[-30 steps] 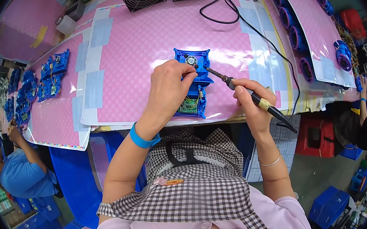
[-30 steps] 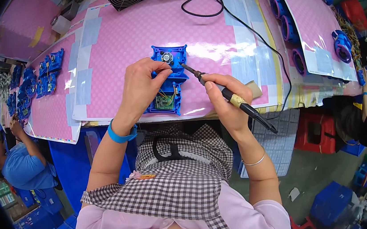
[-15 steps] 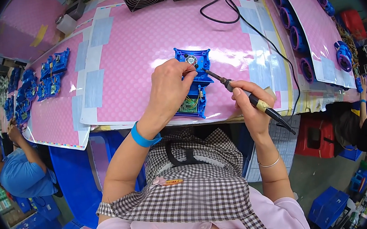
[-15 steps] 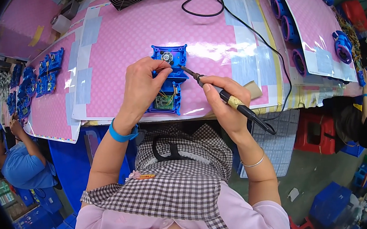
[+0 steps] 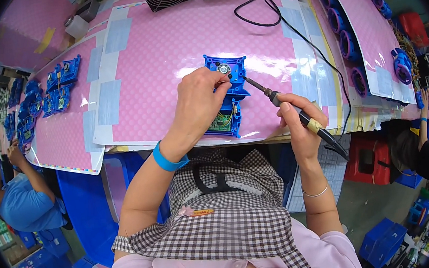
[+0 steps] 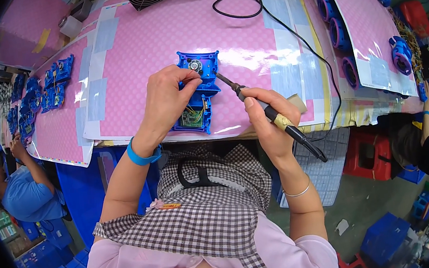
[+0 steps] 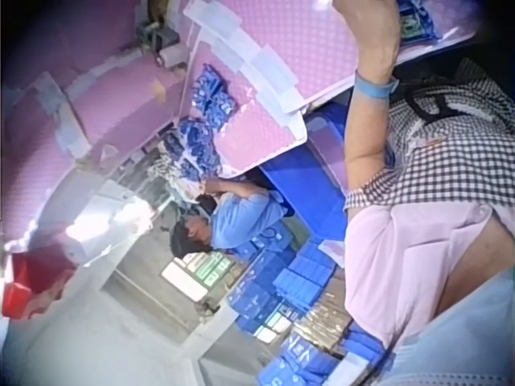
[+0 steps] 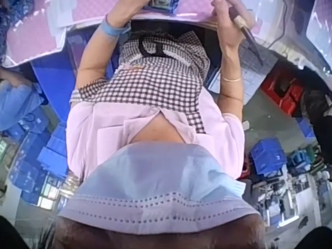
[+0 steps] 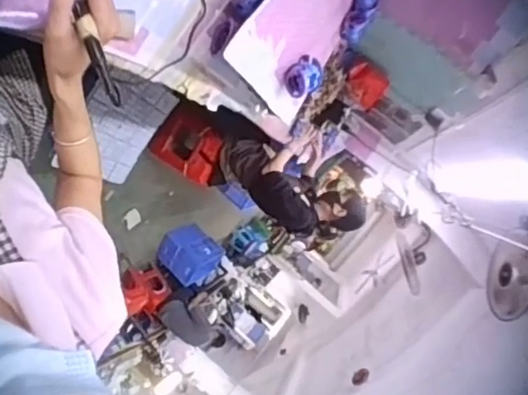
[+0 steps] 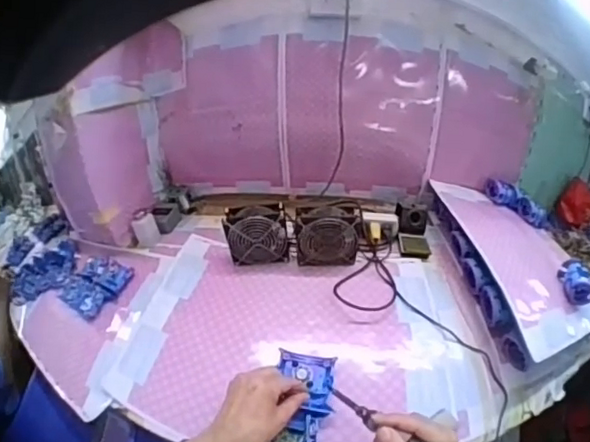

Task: Soldering electronic components onto small circuit boards at a factory production line.

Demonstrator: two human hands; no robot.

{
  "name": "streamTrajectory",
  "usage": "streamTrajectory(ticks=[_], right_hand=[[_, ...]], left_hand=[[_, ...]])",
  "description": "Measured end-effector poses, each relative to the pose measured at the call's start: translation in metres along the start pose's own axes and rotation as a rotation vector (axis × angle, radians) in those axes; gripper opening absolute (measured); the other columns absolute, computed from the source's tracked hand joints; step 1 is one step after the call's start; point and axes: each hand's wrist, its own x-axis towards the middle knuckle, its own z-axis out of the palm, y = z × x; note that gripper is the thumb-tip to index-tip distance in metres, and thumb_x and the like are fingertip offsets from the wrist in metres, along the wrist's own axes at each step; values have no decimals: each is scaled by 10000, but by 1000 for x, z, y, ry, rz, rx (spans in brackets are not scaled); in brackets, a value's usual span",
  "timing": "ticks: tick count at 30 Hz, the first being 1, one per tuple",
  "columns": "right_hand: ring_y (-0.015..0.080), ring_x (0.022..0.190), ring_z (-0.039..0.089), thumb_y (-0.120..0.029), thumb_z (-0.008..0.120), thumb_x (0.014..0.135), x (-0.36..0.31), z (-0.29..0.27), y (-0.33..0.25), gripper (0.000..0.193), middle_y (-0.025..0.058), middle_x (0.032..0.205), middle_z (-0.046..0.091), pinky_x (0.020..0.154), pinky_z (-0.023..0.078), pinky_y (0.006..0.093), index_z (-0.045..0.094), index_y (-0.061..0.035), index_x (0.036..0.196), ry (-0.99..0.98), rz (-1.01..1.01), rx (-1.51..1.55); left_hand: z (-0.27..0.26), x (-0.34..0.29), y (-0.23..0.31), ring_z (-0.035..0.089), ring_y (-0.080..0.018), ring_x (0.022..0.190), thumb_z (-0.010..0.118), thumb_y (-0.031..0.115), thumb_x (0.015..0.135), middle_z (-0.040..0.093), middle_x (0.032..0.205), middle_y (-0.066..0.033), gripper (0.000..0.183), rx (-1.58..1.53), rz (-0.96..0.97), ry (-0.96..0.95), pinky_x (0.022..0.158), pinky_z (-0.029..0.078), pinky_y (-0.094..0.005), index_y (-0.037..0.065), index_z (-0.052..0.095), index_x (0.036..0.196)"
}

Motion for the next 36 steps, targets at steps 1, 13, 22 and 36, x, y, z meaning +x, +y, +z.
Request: streamTrajectory(ticks=[1,13,22,36], right_hand=[[90,592,571,-47,617,867,0,0,0,160,87,751,659,539,434,202,678,42,985,0,-4,4],[98,709,580,2,679,790,-3,0,-4,200,80,832,666,605,438,213,670,27,988,19,-33,-7],[73,602,568,-20,658,825,1,8,0,193,66,783,655,530,423,192,668,38,1009,-23,-98,-15],[58,615,587,-44,657,853,5,19,6,180,52,748,662,528,439,167,678,32,1016,-67,-53,-6]], left_hand=[[0,0,0,626,-239,669,724,97,736,661,754,-107,115,1,-6,-2,602,479,-340,25,720,826],[-16,-10,9,632,-274,716,686,104,780,630,732,-130,109,-106,-3,128,650,487,-377,11,694,836],[-22,-19,-6,606,-107,582,717,107,802,669,738,-80,173,-352,-440,180,499,427,-245,-14,614,871],[-12,-8,-1,613,-155,680,686,69,770,684,790,-97,144,-139,-164,83,584,449,-289,17,728,897]])
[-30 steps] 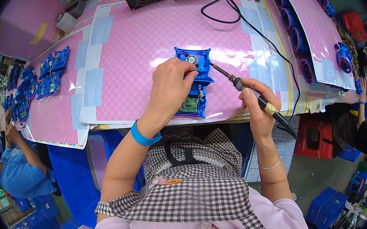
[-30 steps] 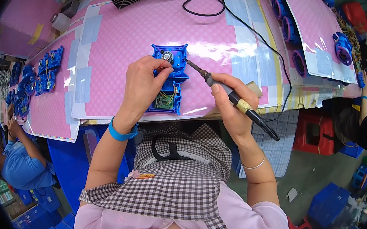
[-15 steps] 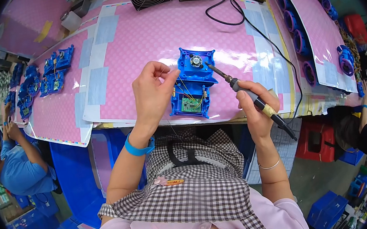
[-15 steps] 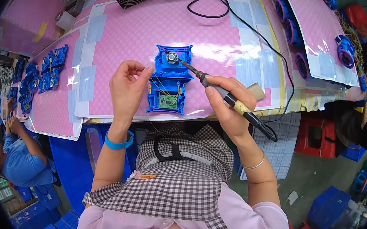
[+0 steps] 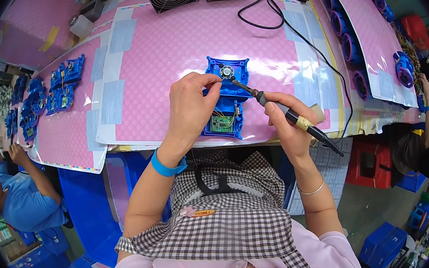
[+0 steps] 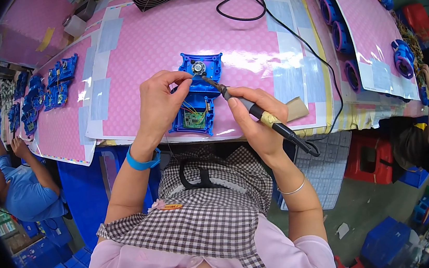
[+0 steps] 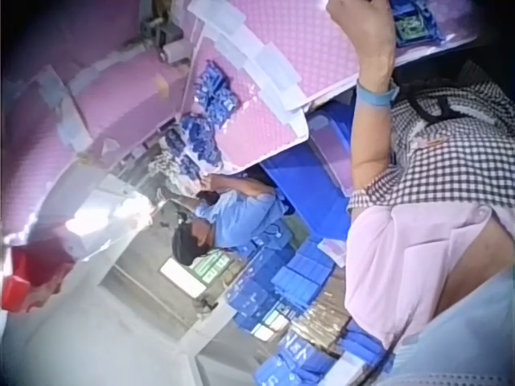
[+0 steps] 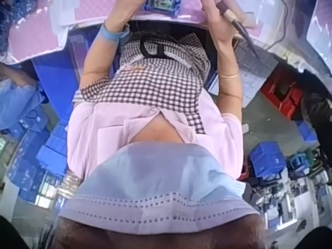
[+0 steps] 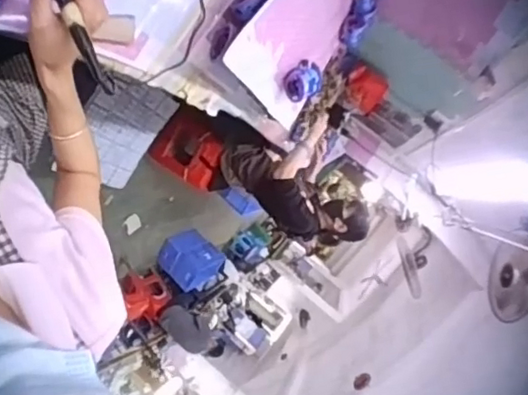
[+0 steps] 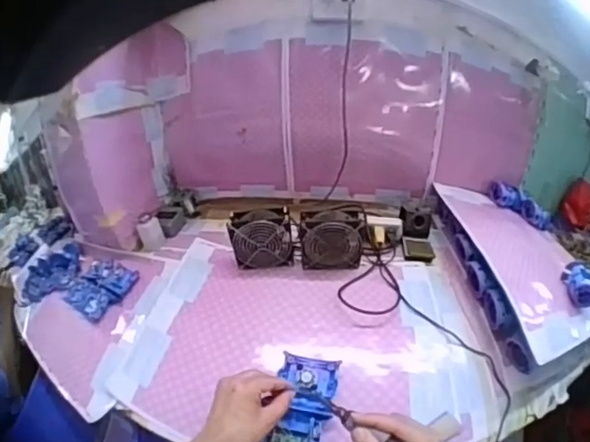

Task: Soldering electronic components onto small circuit boards at a factory production line.

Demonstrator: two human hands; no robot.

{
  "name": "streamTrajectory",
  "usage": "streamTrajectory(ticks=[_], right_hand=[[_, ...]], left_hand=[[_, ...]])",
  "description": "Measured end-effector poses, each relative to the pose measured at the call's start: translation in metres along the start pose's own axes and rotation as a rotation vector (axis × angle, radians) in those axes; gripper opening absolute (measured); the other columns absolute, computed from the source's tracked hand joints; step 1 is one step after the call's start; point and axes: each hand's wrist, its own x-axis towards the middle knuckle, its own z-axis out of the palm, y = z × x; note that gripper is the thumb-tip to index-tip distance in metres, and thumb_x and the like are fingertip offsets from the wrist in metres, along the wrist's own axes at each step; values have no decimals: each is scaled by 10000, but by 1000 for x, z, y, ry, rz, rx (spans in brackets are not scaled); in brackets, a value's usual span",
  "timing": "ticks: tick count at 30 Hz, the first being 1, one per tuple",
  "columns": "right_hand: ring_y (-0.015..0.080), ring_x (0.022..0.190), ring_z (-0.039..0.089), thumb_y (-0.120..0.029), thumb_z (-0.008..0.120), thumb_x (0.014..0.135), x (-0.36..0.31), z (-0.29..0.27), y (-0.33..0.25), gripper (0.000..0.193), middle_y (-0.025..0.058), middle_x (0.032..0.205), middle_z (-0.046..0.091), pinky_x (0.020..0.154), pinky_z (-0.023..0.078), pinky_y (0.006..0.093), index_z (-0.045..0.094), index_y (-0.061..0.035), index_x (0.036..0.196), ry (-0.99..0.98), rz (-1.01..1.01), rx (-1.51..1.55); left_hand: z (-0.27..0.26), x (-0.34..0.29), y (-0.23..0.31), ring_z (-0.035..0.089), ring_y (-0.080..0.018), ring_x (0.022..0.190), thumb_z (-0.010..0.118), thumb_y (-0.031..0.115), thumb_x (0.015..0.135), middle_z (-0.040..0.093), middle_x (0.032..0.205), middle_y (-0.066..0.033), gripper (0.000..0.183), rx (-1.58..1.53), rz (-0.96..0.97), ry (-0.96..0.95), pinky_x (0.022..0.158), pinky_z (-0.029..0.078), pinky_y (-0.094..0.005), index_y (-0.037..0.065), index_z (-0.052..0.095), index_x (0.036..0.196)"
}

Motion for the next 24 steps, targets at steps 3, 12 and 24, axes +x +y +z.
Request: streamTrajectory(ticks=[3,12,24], right_hand=[[59,616,586,-46,661,855,1,2,2,189,53,760,664,527,435,164,675,32,1027,-6,12,5],[75,611,599,-55,656,858,4,3,-3,195,67,767,668,527,467,186,671,36,1030,-3,-6,12],[68,521,464,-86,585,934,-6,-17,-8,214,16,651,549,479,339,208,614,23,1115,200,11,11]], left_hand=[[1,1,1,639,-217,684,681,65,760,673,779,-129,140,27,-3,-17,606,481,-318,7,722,880],[0,1,0,631,-185,697,681,74,770,678,792,-114,146,24,8,-27,598,463,-301,16,726,896],[3,2,-3,645,-198,702,678,75,764,683,802,-115,129,34,32,-18,602,477,-305,14,720,870]])
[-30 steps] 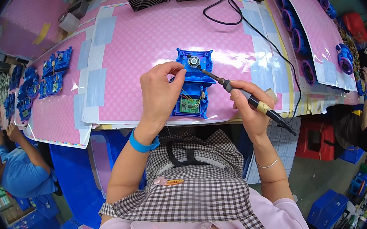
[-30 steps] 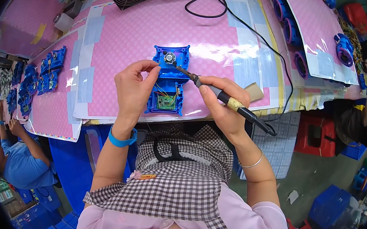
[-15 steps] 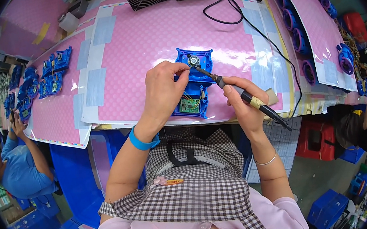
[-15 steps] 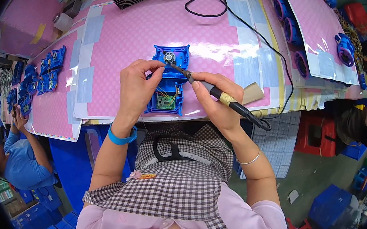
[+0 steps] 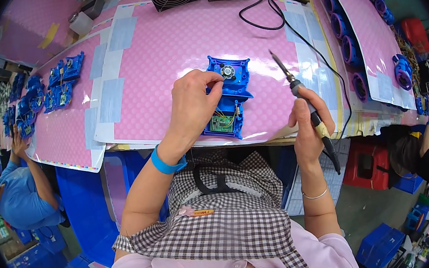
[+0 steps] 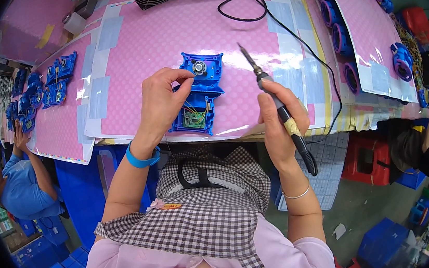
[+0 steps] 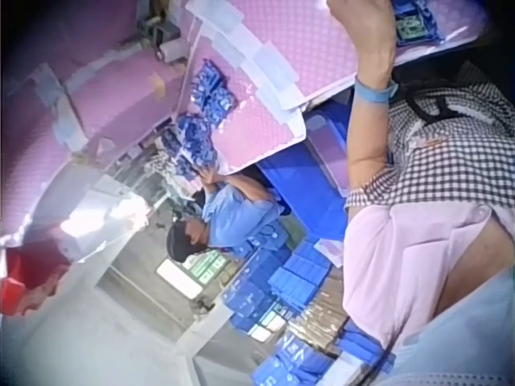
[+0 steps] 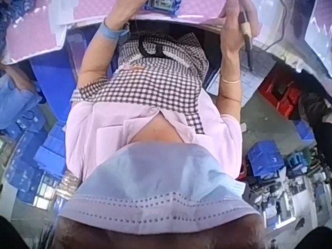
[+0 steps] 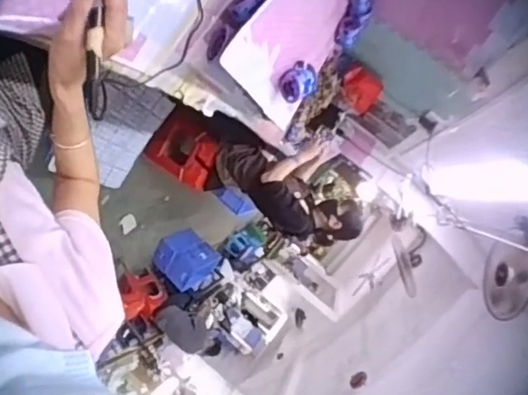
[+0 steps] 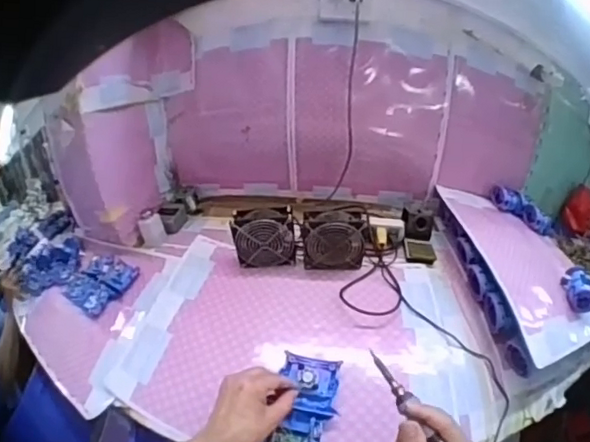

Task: Soldering electronic components onto small circuit boards at a factory production line.

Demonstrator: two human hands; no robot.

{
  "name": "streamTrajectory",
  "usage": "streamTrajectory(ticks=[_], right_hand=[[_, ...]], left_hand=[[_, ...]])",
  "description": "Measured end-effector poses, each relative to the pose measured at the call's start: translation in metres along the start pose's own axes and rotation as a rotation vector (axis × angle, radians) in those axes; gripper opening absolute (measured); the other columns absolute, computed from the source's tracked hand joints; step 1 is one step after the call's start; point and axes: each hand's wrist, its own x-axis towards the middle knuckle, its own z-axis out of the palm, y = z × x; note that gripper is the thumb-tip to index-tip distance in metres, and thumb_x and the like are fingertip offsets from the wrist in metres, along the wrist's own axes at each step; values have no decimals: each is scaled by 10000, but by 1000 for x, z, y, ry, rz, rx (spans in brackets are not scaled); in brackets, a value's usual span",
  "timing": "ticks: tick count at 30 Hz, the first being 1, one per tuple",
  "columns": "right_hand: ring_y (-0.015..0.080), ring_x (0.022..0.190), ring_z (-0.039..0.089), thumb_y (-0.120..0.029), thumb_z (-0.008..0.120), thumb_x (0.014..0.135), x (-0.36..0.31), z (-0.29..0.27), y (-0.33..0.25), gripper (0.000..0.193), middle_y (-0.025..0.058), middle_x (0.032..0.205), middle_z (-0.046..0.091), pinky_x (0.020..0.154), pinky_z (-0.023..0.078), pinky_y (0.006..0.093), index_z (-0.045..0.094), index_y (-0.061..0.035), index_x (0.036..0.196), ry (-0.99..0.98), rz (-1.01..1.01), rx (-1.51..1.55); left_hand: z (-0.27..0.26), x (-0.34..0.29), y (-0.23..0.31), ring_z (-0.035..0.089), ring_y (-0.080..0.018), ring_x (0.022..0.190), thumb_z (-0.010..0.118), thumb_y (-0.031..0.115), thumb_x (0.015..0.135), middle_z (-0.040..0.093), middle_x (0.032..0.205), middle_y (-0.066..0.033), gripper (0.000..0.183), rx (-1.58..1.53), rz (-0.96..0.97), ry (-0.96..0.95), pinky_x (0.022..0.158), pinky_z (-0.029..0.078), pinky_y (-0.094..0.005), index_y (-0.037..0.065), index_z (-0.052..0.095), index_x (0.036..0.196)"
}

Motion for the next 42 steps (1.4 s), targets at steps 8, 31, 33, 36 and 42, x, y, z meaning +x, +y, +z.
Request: streamTrajectory(ticks=[8,31,33,36,42], right_hand=[[66,475,427,-202,542,979,-3,-15,-3,244,23,588,502,440,301,204,573,-21,1138,-4,-81,34],[340,1054,570,-281,737,711,230,-433,175,500,146,1101,628,926,451,404,615,-88,1156,634,-511,-1377],[282,969,594,-199,731,741,243,-455,188,425,116,1046,640,874,483,363,621,-70,1130,598,-451,-1115],[195,842,630,-77,723,786,249,-443,167,322,72,963,659,797,531,301,628,-43,1092,645,-335,-580],[165,1001,564,-54,619,886,151,-249,72,188,64,1068,540,850,498,274,556,-21,1061,432,-419,-245]], left_hand=[[-6,0,13,633,-254,707,696,78,745,653,786,-110,220,55,152,126,619,483,-322,18,688,956],[3,3,14,602,-404,683,693,241,791,609,720,-190,306,335,184,-224,561,449,-492,49,524,959],[1,9,-1,608,-406,698,641,185,788,610,727,-200,243,340,72,-220,591,457,-521,54,527,958],[-25,25,-40,642,-381,677,559,113,798,635,756,-207,103,534,140,-18,613,508,-502,27,613,784],[-142,51,-134,637,-387,882,614,159,794,626,887,-187,120,826,-337,243,737,506,-496,65,664,848]])
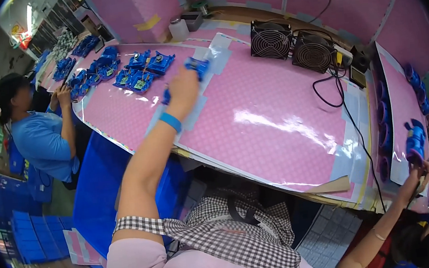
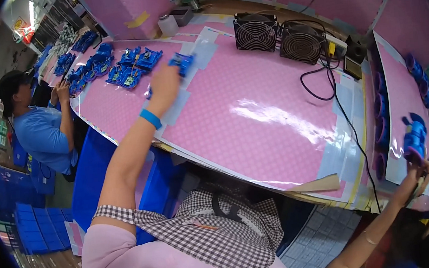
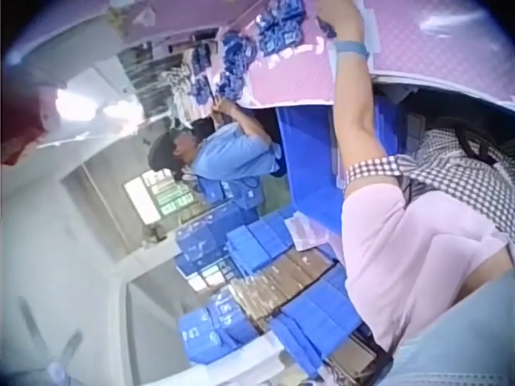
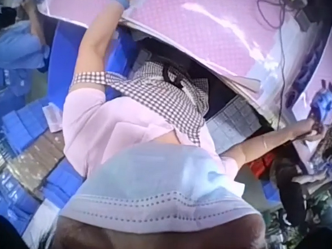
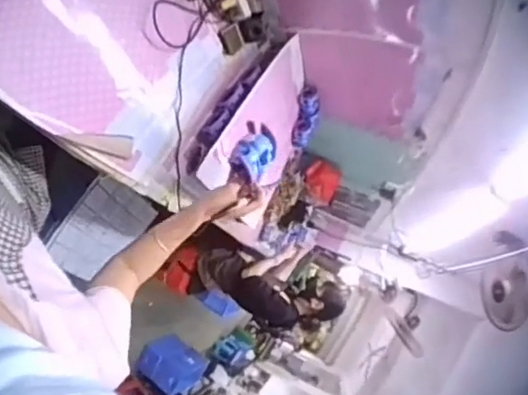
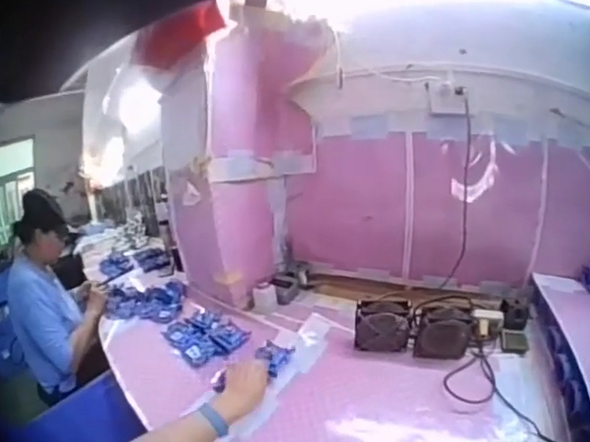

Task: Soldering electronic components onto small circuit boards at a factory production line.

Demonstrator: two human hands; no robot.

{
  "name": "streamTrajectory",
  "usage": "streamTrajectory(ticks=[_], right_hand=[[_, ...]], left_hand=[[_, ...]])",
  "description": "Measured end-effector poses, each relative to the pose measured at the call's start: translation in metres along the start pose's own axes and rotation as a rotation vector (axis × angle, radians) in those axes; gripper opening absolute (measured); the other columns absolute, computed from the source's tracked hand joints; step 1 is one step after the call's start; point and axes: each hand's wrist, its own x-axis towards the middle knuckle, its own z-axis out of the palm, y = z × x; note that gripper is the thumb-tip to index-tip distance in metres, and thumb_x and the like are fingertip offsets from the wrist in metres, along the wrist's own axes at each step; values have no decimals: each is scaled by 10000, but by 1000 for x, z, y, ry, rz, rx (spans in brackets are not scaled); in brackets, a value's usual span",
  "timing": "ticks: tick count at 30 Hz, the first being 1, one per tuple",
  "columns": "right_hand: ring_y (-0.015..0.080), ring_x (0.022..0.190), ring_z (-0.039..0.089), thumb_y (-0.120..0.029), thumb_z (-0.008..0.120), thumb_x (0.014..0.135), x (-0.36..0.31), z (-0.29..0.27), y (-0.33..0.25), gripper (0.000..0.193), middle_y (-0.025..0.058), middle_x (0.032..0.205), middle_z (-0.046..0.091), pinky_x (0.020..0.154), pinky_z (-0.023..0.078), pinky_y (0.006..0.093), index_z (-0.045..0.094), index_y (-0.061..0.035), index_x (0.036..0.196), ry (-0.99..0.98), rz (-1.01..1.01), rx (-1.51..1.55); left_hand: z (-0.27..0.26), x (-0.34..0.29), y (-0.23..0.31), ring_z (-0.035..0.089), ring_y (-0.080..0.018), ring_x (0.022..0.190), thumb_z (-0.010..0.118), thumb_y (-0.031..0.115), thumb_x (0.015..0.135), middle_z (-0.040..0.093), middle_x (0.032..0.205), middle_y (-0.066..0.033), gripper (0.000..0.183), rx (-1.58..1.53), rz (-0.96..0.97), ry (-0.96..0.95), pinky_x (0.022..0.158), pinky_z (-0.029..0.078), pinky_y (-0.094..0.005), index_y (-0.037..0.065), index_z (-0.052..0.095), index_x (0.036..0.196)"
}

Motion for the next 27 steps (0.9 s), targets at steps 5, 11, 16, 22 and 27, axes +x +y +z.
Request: streamTrajectory(ticks=[5,11,16,22,27], right_hand=[[141,960,544,10,605,860,-104,113,-130,265,35,1060,506,880,462,260,506,-45,1100,-237,304,-4],[94,627,544,-33,689,776,-140,170,-192,196,48,770,630,569,451,244,596,-39,949,-664,132,-123],[172,567,619,-116,717,802,-109,195,-189,186,104,740,654,528,462,271,606,-32,925,-676,30,-87],[217,641,653,-165,725,830,-121,197,-166,186,128,793,680,573,485,310,608,-24,862,-583,-42,-165],[232,726,663,-12,740,750,-141,193,-138,186,128,898,700,611,494,311,566,-24,816,-645,-200,56]], left_hand=[[-33,3,-22,604,-271,642,551,225,919,554,827,-126,238,-129,245,636,555,477,-396,3,624,874],[-65,-88,34,504,-111,610,493,233,983,458,575,-4,299,-1719,28,-729,509,363,-274,2,643,867],[-33,-130,96,507,-169,552,623,298,888,516,590,-61,324,-1392,124,-614,520,398,-326,8,654,748],[-13,-151,156,555,-240,531,732,347,759,588,611,-119,366,-680,474,-297,507,407,-358,14,654,630],[-16,-156,156,578,-300,524,709,290,758,572,572,-151,366,-628,394,-393,504,423,-404,-30,627,599]])
